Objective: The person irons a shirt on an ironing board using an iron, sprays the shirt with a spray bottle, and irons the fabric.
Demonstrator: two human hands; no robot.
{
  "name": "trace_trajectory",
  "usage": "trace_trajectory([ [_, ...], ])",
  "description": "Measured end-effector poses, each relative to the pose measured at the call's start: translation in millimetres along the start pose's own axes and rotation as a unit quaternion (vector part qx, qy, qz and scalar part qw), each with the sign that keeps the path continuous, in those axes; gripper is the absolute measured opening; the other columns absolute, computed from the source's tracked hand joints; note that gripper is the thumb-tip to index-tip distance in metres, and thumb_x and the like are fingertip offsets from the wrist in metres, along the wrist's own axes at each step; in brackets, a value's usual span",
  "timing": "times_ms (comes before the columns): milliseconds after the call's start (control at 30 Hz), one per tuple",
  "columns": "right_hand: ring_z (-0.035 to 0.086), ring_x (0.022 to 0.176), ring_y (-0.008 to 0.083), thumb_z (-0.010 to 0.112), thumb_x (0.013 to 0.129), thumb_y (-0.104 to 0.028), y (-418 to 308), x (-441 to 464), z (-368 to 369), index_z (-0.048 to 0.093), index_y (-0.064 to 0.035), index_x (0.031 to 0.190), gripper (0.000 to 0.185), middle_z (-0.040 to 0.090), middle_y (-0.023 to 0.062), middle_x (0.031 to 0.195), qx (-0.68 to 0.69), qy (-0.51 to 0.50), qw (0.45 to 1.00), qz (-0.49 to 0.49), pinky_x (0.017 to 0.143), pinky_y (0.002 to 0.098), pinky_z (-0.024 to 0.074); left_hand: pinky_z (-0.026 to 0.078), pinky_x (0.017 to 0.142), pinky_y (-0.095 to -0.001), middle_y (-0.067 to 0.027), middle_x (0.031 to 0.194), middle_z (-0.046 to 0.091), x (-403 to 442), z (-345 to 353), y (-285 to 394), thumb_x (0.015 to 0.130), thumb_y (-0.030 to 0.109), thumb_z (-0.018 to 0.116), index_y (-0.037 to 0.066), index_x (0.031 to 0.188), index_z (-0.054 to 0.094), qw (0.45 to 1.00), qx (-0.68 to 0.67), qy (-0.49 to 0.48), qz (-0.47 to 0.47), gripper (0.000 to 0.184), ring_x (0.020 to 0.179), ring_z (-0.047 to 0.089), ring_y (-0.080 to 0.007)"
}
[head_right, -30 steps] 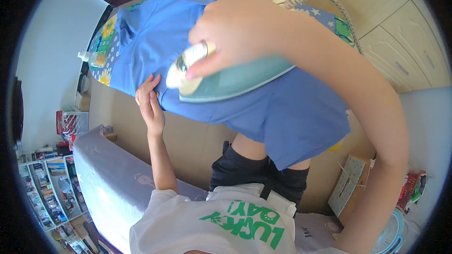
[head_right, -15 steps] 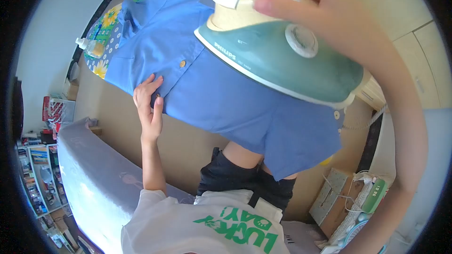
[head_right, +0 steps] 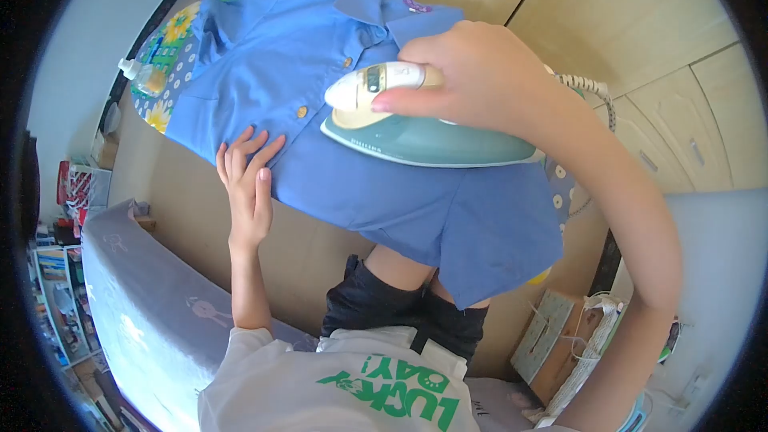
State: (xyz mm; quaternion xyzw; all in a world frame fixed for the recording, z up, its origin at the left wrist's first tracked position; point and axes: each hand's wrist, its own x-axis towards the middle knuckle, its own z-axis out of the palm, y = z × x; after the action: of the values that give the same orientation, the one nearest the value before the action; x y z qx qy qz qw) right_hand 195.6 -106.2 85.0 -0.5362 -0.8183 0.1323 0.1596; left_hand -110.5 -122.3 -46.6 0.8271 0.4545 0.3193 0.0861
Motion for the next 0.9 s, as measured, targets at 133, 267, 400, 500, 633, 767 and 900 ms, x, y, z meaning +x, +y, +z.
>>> trace_trajectory([
  [133, 0.057, 0.053, 0.0301, 0.067, 0.074, -0.053, -6.3, -3.8, 2.9, 0.065, -0.0082, 0.071, 0.045, 0.056, 0.0121, 0.056, -0.029, -0.029, 0.995, -0.094, 0.051, 0.0374, 0.0428, 0.013, 0.110, -0.0483, -0.0089, 0.116, 0.055, 0.0, 3.0, 0.3, 0.093, 0.015, 0.044, 0.014, 0.116, 0.065, 1.000, 0.021, 0.006, -0.009, 0.031, 0.124, 0.041, -0.0271],
  [267, 0.056, 0.053, 0.0309, 0.069, 0.071, -0.052, -13.4, -10.5, 0.3, 0.064, -0.0098, 0.070, 0.043, 0.055, 0.0118, 0.055, -0.037, -0.074, 0.983, -0.163, 0.050, 0.0382, 0.0421, 0.013, 0.110, -0.0483, -0.0090, 0.116, 0.055, -0.3, 2.8, -1.2, 0.093, 0.017, 0.044, 0.014, 0.115, 0.065, 1.000, 0.019, 0.002, -0.014, 0.031, 0.124, 0.041, -0.0269],
  [400, 0.061, 0.063, 0.0266, 0.080, 0.064, -0.042, -14.1, -14.0, -10.0, 0.067, -0.0087, 0.089, 0.044, 0.065, 0.0062, 0.074, -0.053, -0.144, 0.975, -0.164, 0.056, 0.0330, 0.0458, 0.013, 0.110, -0.0481, -0.0091, 0.117, 0.055, -0.6, 3.7, -1.7, 0.094, 0.018, 0.044, 0.014, 0.116, 0.065, 1.000, 0.021, 0.004, -0.007, 0.031, 0.124, 0.041, -0.0267],
  [500, 0.060, 0.064, 0.0269, 0.080, 0.066, -0.038, -4.3, -20.2, -10.8, 0.067, -0.0063, 0.092, 0.043, 0.065, 0.0082, 0.075, -0.043, -0.078, 0.982, -0.164, 0.058, 0.0326, 0.0465, 0.011, 0.111, -0.0474, -0.0106, 0.119, 0.054, -1.3, 2.0, -1.0, 0.096, 0.022, 0.038, 0.011, 0.117, 0.064, 1.000, 0.026, -0.005, -0.006, 0.035, 0.126, 0.040, -0.0274],
  [633, 0.057, 0.061, 0.0282, 0.071, 0.076, -0.042, 5.6, -23.6, -20.8, 0.067, -0.0072, 0.084, 0.036, 0.058, 0.0123, 0.065, 0.013, -0.015, 0.998, -0.056, 0.057, 0.0339, 0.0444, 0.009, 0.112, -0.0467, -0.0122, 0.121, 0.054, -0.4, -1.6, -1.7, 0.097, 0.026, 0.033, 0.007, 0.119, 0.061, 1.000, 0.014, -0.018, -0.002, 0.041, 0.128, 0.038, -0.0284],
  [767, 0.060, 0.063, 0.0258, 0.069, 0.078, -0.039, 15.3, -26.1, -22.2, 0.068, -0.0052, 0.089, 0.036, 0.063, 0.0129, 0.071, 0.026, 0.002, 0.999, 0.032, 0.060, 0.0322, 0.0460, 0.019, 0.109, -0.0447, -0.0128, 0.119, 0.056, 1.8, -7.2, -1.4, 0.096, 0.022, 0.039, 0.003, 0.120, 0.058, 1.000, 0.009, -0.007, 0.021, 0.036, 0.122, 0.044, -0.0285],
  [900, 0.061, 0.064, 0.0250, 0.068, 0.080, -0.038, 6.5, -19.8, -21.8, 0.067, -0.0028, 0.090, 0.037, 0.065, 0.0125, 0.074, 0.040, 0.014, 0.996, 0.077, 0.062, 0.0329, 0.0467, 0.040, 0.096, -0.0328, -0.0110, 0.109, 0.061, 3.2, -14.0, -24.7, 0.093, 0.008, 0.051, 0.000, 0.115, 0.057, 0.973, -0.175, 0.132, -0.071, 0.024, 0.111, 0.053, -0.0209],
])
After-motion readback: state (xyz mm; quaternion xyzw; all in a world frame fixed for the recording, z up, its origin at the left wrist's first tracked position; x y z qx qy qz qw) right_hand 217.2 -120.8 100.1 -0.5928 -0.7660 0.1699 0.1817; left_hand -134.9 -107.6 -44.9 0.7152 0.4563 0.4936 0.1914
